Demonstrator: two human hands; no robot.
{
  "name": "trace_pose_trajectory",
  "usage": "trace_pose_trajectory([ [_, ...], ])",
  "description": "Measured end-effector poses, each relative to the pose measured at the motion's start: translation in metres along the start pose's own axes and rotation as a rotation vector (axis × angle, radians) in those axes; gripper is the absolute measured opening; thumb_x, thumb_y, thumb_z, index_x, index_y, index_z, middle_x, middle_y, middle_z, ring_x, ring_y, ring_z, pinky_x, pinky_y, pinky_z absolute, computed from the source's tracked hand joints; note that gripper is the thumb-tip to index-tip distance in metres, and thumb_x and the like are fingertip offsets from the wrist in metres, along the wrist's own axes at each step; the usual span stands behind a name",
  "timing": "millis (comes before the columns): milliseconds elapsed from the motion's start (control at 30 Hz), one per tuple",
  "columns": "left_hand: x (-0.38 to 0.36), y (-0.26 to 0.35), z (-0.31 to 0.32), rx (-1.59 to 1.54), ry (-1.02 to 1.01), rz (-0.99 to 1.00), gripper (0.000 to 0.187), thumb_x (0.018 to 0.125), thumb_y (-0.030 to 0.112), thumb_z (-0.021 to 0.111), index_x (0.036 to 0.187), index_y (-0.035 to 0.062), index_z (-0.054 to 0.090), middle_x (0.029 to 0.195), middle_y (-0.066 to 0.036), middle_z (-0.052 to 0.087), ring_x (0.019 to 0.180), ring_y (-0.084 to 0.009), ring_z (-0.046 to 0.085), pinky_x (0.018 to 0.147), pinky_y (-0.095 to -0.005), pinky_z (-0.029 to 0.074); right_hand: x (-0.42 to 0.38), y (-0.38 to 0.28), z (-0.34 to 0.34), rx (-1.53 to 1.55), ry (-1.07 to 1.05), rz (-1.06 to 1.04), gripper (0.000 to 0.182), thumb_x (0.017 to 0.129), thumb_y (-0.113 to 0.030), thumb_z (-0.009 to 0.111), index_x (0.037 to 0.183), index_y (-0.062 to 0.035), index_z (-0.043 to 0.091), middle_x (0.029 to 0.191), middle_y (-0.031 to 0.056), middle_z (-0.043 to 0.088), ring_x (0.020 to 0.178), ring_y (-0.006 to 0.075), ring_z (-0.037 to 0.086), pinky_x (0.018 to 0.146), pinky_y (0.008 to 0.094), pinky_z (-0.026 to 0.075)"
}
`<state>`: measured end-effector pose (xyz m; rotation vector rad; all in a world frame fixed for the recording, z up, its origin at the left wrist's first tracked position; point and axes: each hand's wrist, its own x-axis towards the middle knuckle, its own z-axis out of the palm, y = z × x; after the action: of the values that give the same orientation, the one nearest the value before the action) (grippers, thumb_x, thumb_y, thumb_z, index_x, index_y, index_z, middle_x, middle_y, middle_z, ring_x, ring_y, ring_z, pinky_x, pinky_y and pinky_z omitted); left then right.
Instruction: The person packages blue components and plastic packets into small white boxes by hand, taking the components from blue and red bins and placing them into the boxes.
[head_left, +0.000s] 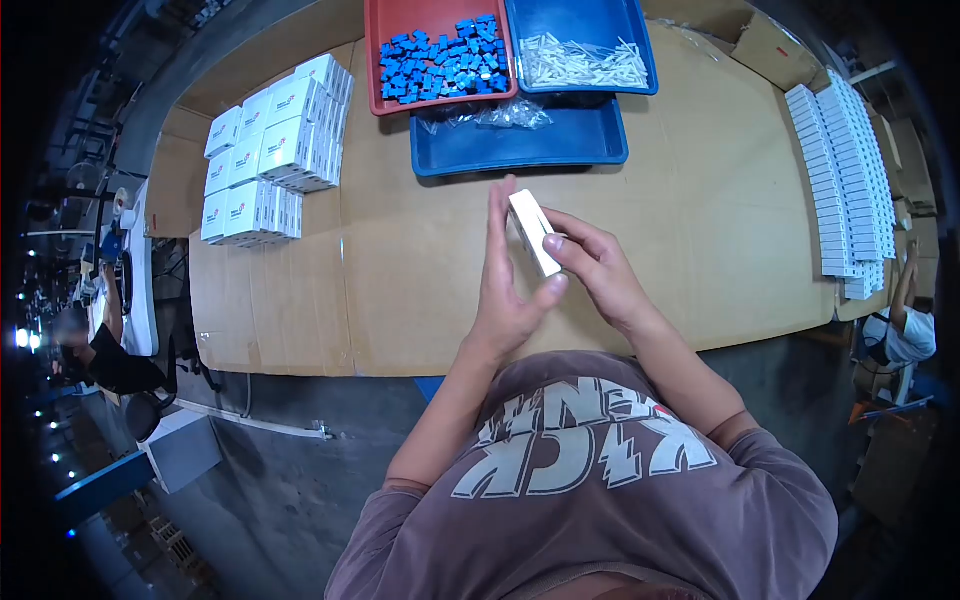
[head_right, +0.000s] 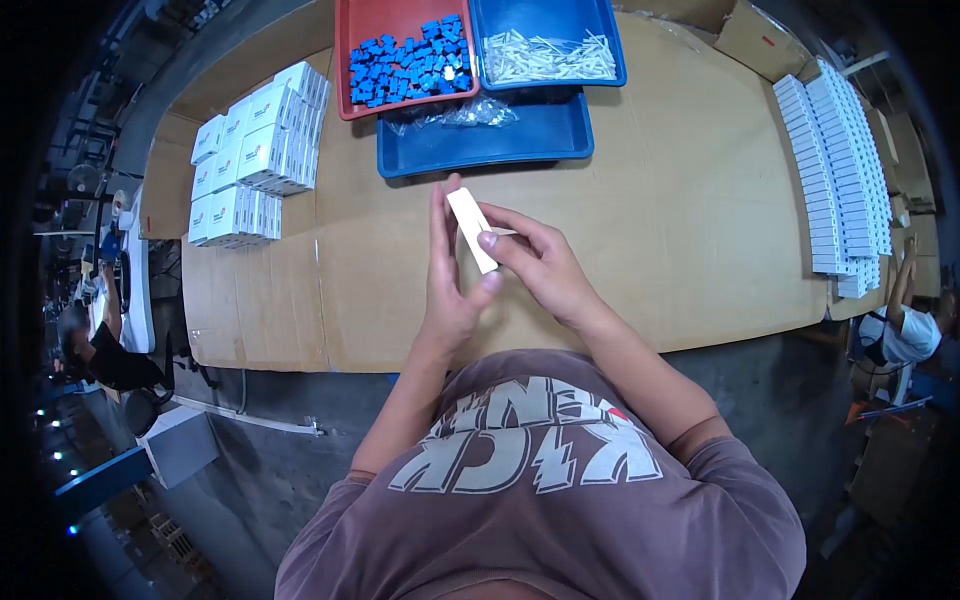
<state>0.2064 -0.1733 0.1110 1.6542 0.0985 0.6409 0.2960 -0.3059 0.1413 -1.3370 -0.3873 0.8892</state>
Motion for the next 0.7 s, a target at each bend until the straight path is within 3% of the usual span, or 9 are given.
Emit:
trace_pose_trajectory([
  [67, -0.002, 0.000, 0.003, -0.275, 0.109, -0.173, 0.097, 0.099, 0.048, 0.061, 0.168, 0.0022, 0.010, 0.159, -0.023, 0.039, 0.144, -0.0330, 0.044, 0.121, -0.0420, 0.034, -0.002, 0.000, 0.006, 0.017, 0.012, -0.013, 0.049, 0.103, -0.021, 0.069, 0.145, -0.0001, 0.056, 0.135, 0.0091, 0.064, 0.124, 0.0187, 0.061, 0.104, 0.0345, 0.050],
  [167, -0.002, 0.000, 0.002, -0.470, 0.121, -0.369, 0.079, 0.110, 0.053, 0.037, 0.168, 0.0043, 0.014, 0.158, -0.018, 0.042, 0.143, -0.0294, 0.045, 0.120, -0.0401, 0.036, 0.001, 0.011, 0.020, -0.153, 0.071, -0.318, 0.050, 0.097, -0.015, 0.074, 0.143, -0.0011, 0.059, 0.140, 0.0130, 0.062, 0.129, 0.0259, 0.060, 0.110, 0.0378, 0.047],
  [233, 0.000, 0.007, 0.006, -0.558, 0.125, -0.434, 0.074, 0.114, 0.056, 0.023, 0.167, 0.0050, 0.018, 0.153, -0.015, 0.047, 0.141, -0.0262, 0.047, 0.118, -0.0382, 0.037, -0.001, 0.009, 0.023, -0.462, 0.106, -0.480, 0.053, 0.095, -0.015, 0.075, 0.143, -0.0017, 0.059, 0.144, 0.0166, 0.060, 0.131, 0.0315, 0.059, 0.112, 0.0396, 0.046],
  [300, 0.004, 0.012, 0.012, -0.519, 0.193, -0.375, 0.078, 0.112, 0.060, 0.024, 0.167, 0.0044, 0.018, 0.152, -0.015, 0.048, 0.140, -0.0259, 0.048, 0.118, -0.0380, 0.037, -0.003, 0.006, 0.024, -0.727, 0.133, -0.602, 0.057, 0.092, -0.015, 0.077, 0.144, -0.0024, 0.059, 0.151, 0.0219, 0.054, 0.134, 0.0390, 0.057, 0.113, 0.0417, 0.046],
  [400, 0.004, 0.012, 0.016, -0.471, 0.243, -0.291, 0.083, 0.110, 0.064, 0.024, 0.167, 0.0039, 0.019, 0.151, -0.016, 0.049, 0.140, -0.0254, 0.048, 0.119, -0.0378, 0.035, -0.006, 0.015, 0.029, -0.626, 0.112, -0.584, 0.055, 0.094, -0.016, 0.074, 0.144, 0.0006, 0.060, 0.151, 0.0248, 0.054, 0.135, 0.0402, 0.057, 0.111, 0.0429, 0.047],
  [500, 0.002, 0.013, 0.018, -0.459, 0.243, -0.225, 0.084, 0.109, 0.065, 0.025, 0.166, 0.0033, 0.021, 0.150, -0.016, 0.050, 0.140, -0.0250, 0.047, 0.120, -0.0376, 0.034, -0.005, 0.017, 0.028, -0.774, 0.123, -0.745, 0.053, 0.097, -0.016, 0.071, 0.144, 0.0049, 0.058, 0.146, 0.0278, 0.058, 0.132, 0.0421, 0.059, 0.108, 0.0440, 0.050],
  [700, -0.004, 0.011, 0.017, -0.553, 0.252, -0.214, 0.086, 0.108, 0.067, 0.030, 0.163, 0.0013, 0.024, 0.147, -0.015, 0.050, 0.139, -0.0238, 0.048, 0.119, -0.0372, 0.035, -0.007, 0.019, 0.029, -0.832, 0.140, -0.805, 0.050, 0.099, -0.016, 0.067, 0.142, 0.0086, 0.058, 0.140, 0.0297, 0.061, 0.128, 0.0438, 0.062, 0.104, 0.0444, 0.052],
])
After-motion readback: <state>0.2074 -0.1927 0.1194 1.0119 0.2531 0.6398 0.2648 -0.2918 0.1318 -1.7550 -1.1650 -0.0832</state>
